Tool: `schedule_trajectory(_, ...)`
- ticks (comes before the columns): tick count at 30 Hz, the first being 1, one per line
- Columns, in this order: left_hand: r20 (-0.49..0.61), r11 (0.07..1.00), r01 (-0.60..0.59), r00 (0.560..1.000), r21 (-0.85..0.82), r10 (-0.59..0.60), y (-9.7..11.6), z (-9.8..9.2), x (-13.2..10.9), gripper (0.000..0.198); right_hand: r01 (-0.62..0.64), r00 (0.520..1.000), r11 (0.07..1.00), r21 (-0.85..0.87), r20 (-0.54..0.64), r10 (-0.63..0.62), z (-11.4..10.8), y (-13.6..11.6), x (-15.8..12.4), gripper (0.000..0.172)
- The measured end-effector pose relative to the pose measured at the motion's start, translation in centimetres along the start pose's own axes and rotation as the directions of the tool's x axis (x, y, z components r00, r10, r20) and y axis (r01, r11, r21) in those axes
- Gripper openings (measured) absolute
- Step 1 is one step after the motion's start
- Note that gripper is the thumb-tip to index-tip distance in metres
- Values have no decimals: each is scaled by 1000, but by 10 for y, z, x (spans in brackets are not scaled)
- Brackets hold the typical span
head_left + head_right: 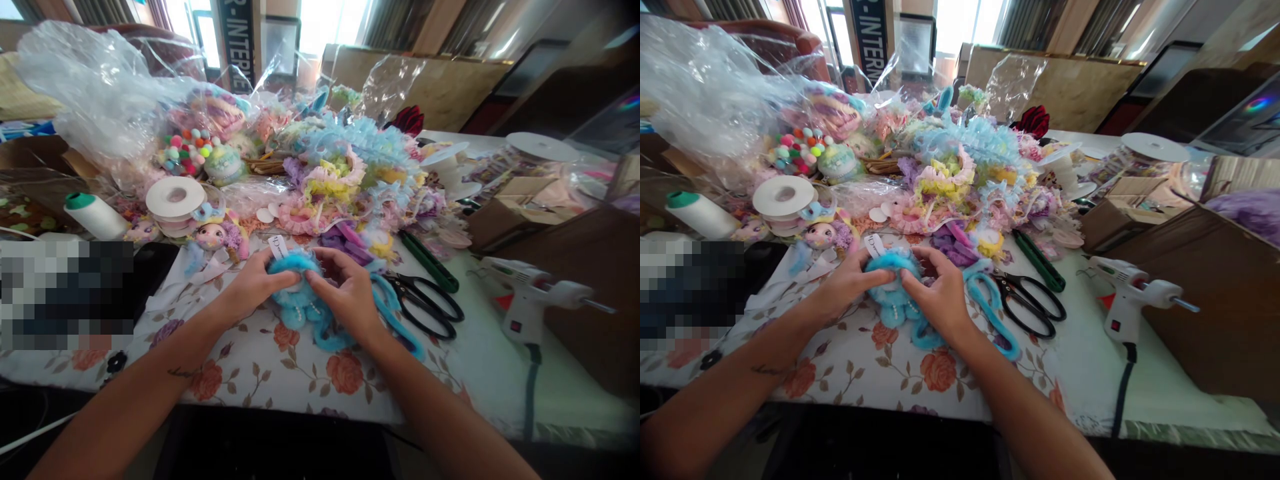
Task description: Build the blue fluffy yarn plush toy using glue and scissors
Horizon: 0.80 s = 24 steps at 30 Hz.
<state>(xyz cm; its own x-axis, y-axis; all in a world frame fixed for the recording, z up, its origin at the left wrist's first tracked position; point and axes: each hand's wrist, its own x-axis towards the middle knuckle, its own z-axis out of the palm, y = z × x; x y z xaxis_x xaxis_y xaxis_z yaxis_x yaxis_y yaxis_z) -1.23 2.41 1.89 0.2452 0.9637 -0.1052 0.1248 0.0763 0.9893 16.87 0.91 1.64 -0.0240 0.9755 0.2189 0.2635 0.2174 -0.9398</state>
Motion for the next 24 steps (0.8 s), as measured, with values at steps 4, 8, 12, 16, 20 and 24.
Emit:
schedule_trajectory(4,-7,999,25,1000,-40,-26,4,1,0,32,0,1000,1000,15,3,0,0,0,0,34)
schedule_trajectory(8,9,998,39,999,-58,-38,4,1,0,34,5,1000,1000,27,0,-5,0,0,1,33)
schedule_trajectory(12,14,996,51,999,-71,-51,4,0,0,36,12,1000,1000,28,-9,-12,-1,0,1,33)
schedule_trajectory(16,11,993,52,999,-103,-51,5,1,0,37,7,1000,1000,28,-10,-7,-2,0,1,33)
schedule_trajectory(20,11,996,46,999,-81,-45,2,0,1,39,7,1000,1000,24,-11,-7,-1,0,1,34)
schedule_trajectory(24,20,1000,17,1000,-12,-17,1,-2,2,40,16,1000,1000,7,-11,-16,-1,0,0,34)
